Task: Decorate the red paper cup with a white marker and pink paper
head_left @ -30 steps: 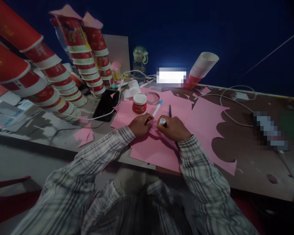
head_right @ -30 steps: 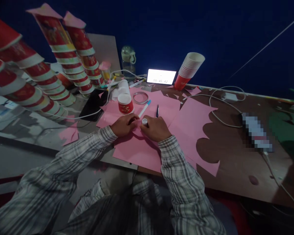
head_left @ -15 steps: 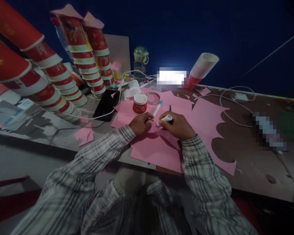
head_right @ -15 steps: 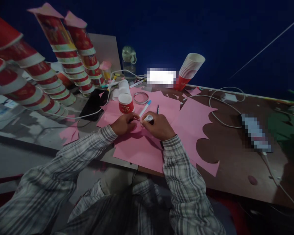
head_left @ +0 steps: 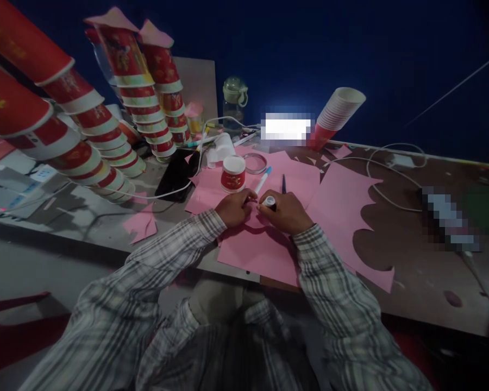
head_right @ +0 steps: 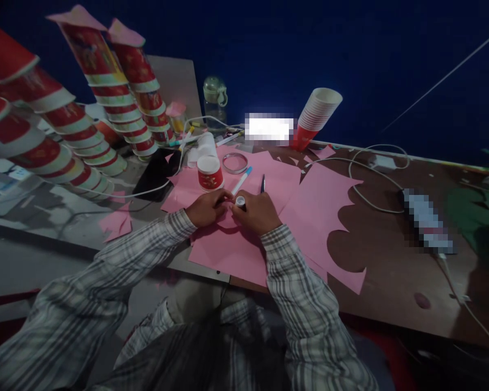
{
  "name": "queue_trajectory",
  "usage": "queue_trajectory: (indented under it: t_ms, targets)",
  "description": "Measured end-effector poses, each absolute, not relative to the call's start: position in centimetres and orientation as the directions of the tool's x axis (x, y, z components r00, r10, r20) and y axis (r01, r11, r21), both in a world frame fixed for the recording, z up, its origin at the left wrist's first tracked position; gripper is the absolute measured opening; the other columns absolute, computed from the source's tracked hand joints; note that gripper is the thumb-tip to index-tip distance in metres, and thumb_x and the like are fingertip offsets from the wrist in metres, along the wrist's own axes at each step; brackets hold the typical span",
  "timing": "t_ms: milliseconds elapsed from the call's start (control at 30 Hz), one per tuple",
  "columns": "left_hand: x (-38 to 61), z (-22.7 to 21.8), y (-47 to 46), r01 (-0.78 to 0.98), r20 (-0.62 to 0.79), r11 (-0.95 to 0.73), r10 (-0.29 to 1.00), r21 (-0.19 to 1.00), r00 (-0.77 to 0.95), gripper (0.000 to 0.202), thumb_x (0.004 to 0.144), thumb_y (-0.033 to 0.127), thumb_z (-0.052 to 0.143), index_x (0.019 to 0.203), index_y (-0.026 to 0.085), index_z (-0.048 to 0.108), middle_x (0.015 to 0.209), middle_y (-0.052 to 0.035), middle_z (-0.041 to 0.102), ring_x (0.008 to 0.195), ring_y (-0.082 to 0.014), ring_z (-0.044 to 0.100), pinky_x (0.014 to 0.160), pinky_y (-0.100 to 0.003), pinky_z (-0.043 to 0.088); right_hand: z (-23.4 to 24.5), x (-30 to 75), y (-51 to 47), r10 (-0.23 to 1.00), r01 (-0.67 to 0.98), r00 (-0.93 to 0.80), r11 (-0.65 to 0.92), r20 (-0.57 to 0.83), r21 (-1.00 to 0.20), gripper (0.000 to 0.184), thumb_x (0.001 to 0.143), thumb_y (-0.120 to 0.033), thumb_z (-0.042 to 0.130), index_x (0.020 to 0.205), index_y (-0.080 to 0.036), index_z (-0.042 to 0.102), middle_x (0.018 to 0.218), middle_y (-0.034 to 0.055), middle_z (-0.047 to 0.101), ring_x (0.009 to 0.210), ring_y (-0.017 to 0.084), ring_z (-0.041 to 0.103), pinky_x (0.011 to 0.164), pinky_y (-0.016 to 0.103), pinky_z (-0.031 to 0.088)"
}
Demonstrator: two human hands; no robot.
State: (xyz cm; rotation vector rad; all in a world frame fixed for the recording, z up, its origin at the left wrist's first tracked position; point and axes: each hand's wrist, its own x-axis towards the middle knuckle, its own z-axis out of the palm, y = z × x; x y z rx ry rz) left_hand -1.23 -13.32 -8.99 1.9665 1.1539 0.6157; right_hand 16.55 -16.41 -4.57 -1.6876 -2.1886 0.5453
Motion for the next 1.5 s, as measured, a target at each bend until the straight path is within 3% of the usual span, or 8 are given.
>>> queue_trajectory:
  t_ms: [167, 400, 600, 833, 1067, 1200, 1300, 1500]
  targets:
    - [-1.3, -8.9, -13.2, 0.534, 0.037, -0.314, 0.884, 0.785, 0.466, 0.033, 0.077, 0.014, 0.056, 0.109, 0.016, 0.062, 0.100, -0.0065, 0.070, 0.088, -0.0181, 0.064, 0.084, -0.033, 0.053, -4.2, 17.0, -16.5, 0.981, 0.849, -0.194, 0.169, 0.003, -0.501, 0.014, 0.083, -0.030, 0.058, 0.082, -0.020, 0.068, 0.073, 0.0040, 0.074, 0.066, 0.019, 0.064, 0.065, 0.028, 0.041]
    - [-1.4, -9.1, -13.4, 0.516, 0.066, -0.350, 0.869, 0.781, 0.490, 0.039, 0.073, 0.012, 0.053, 0.112, 0.017, 0.061, 0.099, -0.0046, 0.070, 0.085, -0.0176, 0.063, 0.083, -0.032, 0.053, -3.5, 17.7, -16.9, 0.985, 0.556, 0.051, 0.108, 0.164, -0.824, 0.015, 0.083, -0.032, 0.056, 0.082, -0.019, 0.063, 0.078, 0.0037, 0.075, 0.066, 0.016, 0.064, 0.063, 0.026, 0.047]
    - [-1.3, -8.2, -13.7, 0.550, 0.057, -0.343, 0.881, 0.762, 0.469, 0.034, 0.076, 0.015, 0.053, 0.109, 0.018, 0.062, 0.097, -0.0034, 0.069, 0.084, -0.0165, 0.062, 0.083, -0.030, 0.052, -3.7, 16.5, -17.0, 0.940, 0.727, -0.330, 0.194, -0.087, -0.659, 0.008, 0.079, -0.025, 0.058, 0.077, -0.020, 0.064, 0.070, 0.0011, 0.070, 0.065, 0.015, 0.061, 0.064, 0.026, 0.041]
    - [-1.3, -8.3, -13.8, 0.538, 0.084, -0.371, 0.871, 0.757, 0.483, 0.032, 0.078, 0.014, 0.054, 0.109, 0.018, 0.062, 0.095, -0.0030, 0.069, 0.081, -0.0159, 0.061, 0.082, -0.031, 0.051, -3.9, 17.1, -17.0, 0.927, 0.741, -0.363, 0.227, -0.092, -0.632, 0.012, 0.081, -0.030, 0.058, 0.075, -0.020, 0.063, 0.066, -0.0002, 0.066, 0.063, 0.015, 0.059, 0.063, 0.026, 0.039]
    - [-1.2, -9.3, -13.8, 0.405, 0.255, -0.449, 0.857, 0.797, 0.448, 0.034, 0.085, 0.022, 0.051, 0.117, 0.013, 0.058, 0.079, -0.0012, 0.061, 0.069, -0.0142, 0.055, 0.072, -0.029, 0.048, -3.8, 18.3, -16.6, 0.976, 0.432, 0.082, 0.148, 0.202, -0.890, 0.019, 0.080, -0.035, 0.062, 0.087, -0.018, 0.067, 0.067, -0.0009, 0.065, 0.056, 0.013, 0.055, 0.057, 0.027, 0.046]
    - [-1.1, -9.2, -14.0, 0.355, 0.387, -0.543, 0.819, 0.761, 0.423, 0.037, 0.089, 0.030, 0.052, 0.121, 0.012, 0.058, 0.089, -0.0062, 0.065, 0.078, -0.0171, 0.059, 0.076, -0.032, 0.049, -4.6, 18.9, -15.8, 0.893, 0.390, 0.259, 0.253, 0.369, -0.885, 0.030, 0.078, -0.037, 0.066, 0.104, -0.021, 0.067, 0.095, 0.0033, 0.071, 0.070, 0.014, 0.060, 0.067, 0.031, 0.053]
    - [-1.2, -9.0, -13.9, 0.350, 0.446, -0.574, 0.809, 0.740, 0.383, 0.037, 0.090, 0.032, 0.053, 0.120, 0.012, 0.059, 0.097, -0.0094, 0.067, 0.085, -0.0185, 0.061, 0.080, -0.033, 0.050, -5.3, 19.0, -15.2, 0.889, 0.394, 0.258, 0.262, 0.379, -0.881, 0.033, 0.082, -0.042, 0.062, 0.108, -0.023, 0.067, 0.107, 0.0056, 0.071, 0.081, 0.017, 0.063, 0.078, 0.037, 0.055]
    - [-1.1, -8.9, -13.5, 0.319, 0.548, -0.617, 0.786, 0.719, 0.285, 0.037, 0.090, 0.037, 0.057, 0.118, 0.013, 0.060, 0.092, -0.0069, 0.064, 0.073, -0.0139, 0.057, 0.068, -0.028, 0.049, -6.7, 19.0, -14.6, 0.885, 0.521, 0.361, 0.071, 0.295, -0.850, 0.023, 0.079, -0.033, 0.058, 0.099, -0.021, 0.060, 0.089, 0.0045, 0.069, 0.079, 0.019, 0.063, 0.078, 0.038, 0.052]
